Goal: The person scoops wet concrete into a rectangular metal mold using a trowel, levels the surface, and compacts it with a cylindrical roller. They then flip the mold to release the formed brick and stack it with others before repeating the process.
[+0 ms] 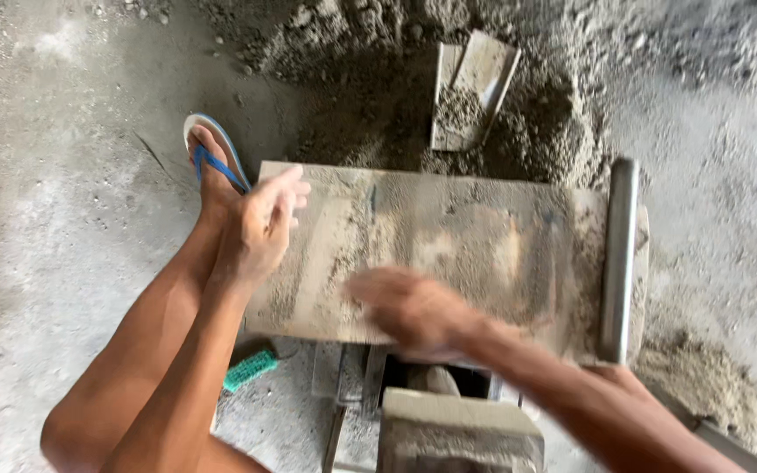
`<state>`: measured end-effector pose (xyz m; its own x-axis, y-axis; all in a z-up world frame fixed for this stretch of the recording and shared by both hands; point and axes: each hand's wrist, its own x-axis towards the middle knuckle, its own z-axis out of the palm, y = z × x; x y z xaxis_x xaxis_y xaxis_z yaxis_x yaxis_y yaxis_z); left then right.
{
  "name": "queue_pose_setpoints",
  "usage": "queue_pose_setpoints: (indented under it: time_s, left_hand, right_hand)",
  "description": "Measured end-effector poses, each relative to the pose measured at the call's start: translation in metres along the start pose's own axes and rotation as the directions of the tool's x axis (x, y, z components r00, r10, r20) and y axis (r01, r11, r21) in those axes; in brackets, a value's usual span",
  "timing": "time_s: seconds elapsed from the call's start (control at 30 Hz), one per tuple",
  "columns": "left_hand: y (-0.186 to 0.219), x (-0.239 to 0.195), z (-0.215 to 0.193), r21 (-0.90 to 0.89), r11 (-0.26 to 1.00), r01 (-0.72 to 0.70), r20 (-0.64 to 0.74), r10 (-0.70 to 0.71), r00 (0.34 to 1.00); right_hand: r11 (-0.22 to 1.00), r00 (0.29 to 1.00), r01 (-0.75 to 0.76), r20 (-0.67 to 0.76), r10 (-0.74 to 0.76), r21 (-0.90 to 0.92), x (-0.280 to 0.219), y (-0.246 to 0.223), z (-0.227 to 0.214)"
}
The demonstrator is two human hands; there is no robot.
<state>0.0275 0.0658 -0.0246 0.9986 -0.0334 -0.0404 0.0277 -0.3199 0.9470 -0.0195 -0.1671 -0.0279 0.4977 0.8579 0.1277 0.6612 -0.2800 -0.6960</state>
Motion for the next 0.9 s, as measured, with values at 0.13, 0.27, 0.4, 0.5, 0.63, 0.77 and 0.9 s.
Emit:
queue_pose_setpoints:
  time_s: [0.13,0.27,0.4,0.5,0.63,0.77,0.9]
  left_hand:
    - [-0.008,0.038,-0.01,0.024,0.999,-0.023,-0.027,0.023,0.999]
    - [-0.022,0.045,-0.012,0.07,0.995,-0.064,-0.036,0.067,0.997]
    - [-0.014,0.031,-0.002,0.201,0.962,-0.187,0.016,0.188,0.982]
    - [0.012,0.004,0.029,0.245,0.937,-0.25,0.083,0.237,0.968]
    - [0.069,-0.069,0.08,0.19,0.98,-0.067,0.34,-0.002,0.94]
    - [0.087,-0.144,0.119,0.26,0.901,-0.348,0.505,0.18,0.844]
    - [0.086,-0.205,0.128,0.356,0.675,-0.646,0.601,0.365,0.711]
  right_hand:
    - [0.987,0.933,0.144,0.343,-0.11,-0.077,0.044,-0.028,0.049]
    - [0.846,0.899,0.268,0.435,-0.048,-0.46,0.053,0.032,0.024]
    - [0.748,0.919,-0.386,-0.29,0.266,-0.539,0.033,0.12,-0.076]
    - [0.805,0.917,-0.357,-0.342,0.206,-0.474,0.01,0.057,-0.079]
    - [0.809,0.771,-0.587,-0.282,0.571,0.035,-0.055,-0.026,-0.07]
    - [0.664,0.543,-0.688,-0.398,0.739,0.294,-0.12,-0.109,-0.059]
    - [0.473,0.322,-0.777,-0.385,0.865,0.415,-0.183,-0.171,-0.032]
